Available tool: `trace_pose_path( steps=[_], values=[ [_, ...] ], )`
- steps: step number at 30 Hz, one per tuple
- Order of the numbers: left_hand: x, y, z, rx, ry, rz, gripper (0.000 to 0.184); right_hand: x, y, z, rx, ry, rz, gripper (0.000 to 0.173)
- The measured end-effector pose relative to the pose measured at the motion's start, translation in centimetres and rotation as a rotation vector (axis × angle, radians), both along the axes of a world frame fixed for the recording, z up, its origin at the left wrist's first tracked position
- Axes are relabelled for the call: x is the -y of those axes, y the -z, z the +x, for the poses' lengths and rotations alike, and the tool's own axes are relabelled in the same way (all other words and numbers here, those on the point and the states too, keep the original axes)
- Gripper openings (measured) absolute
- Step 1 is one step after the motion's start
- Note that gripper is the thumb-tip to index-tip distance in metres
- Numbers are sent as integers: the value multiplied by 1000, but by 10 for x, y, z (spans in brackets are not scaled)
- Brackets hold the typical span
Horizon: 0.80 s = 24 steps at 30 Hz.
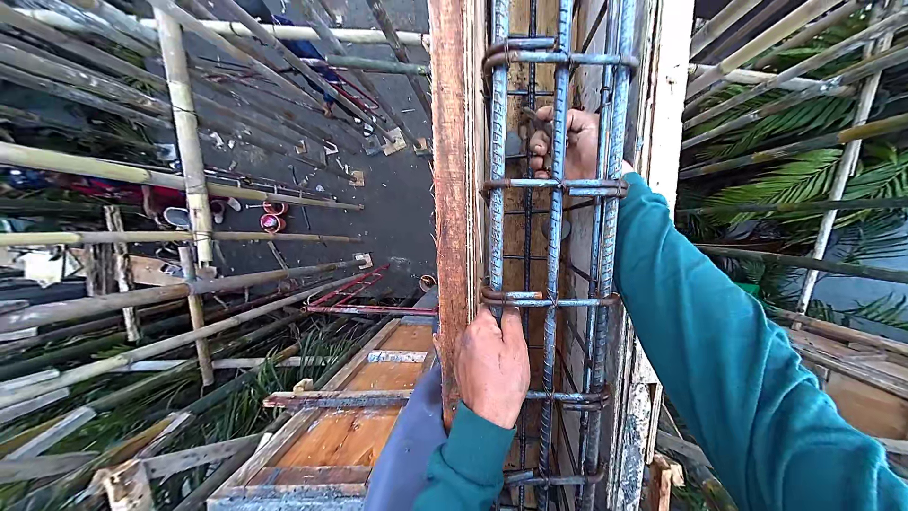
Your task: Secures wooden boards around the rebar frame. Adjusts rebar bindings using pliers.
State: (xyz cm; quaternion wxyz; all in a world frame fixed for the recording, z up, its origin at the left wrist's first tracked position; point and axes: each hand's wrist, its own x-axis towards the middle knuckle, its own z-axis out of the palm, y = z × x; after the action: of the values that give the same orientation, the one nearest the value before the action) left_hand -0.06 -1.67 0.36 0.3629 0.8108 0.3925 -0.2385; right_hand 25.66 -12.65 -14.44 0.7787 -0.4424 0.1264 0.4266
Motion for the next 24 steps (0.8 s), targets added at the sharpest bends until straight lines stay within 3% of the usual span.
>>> trace_pose_path(
  steps=[6,11,16,24],
  values=[
    [1,1,-5,30,-9,6,34,-4,3,4,36,-104,-70,39],
    [3,4,-9,51,-17,20,36,-9,11,15,-42,24,-9,31],
    [4,3,-9,49,-20,32,35,-8,14,22,-134,0,-128,32],
    [4,2,-9,42,-24,12,33,-10,13,23,-81,57,-72,35]
  ],
)
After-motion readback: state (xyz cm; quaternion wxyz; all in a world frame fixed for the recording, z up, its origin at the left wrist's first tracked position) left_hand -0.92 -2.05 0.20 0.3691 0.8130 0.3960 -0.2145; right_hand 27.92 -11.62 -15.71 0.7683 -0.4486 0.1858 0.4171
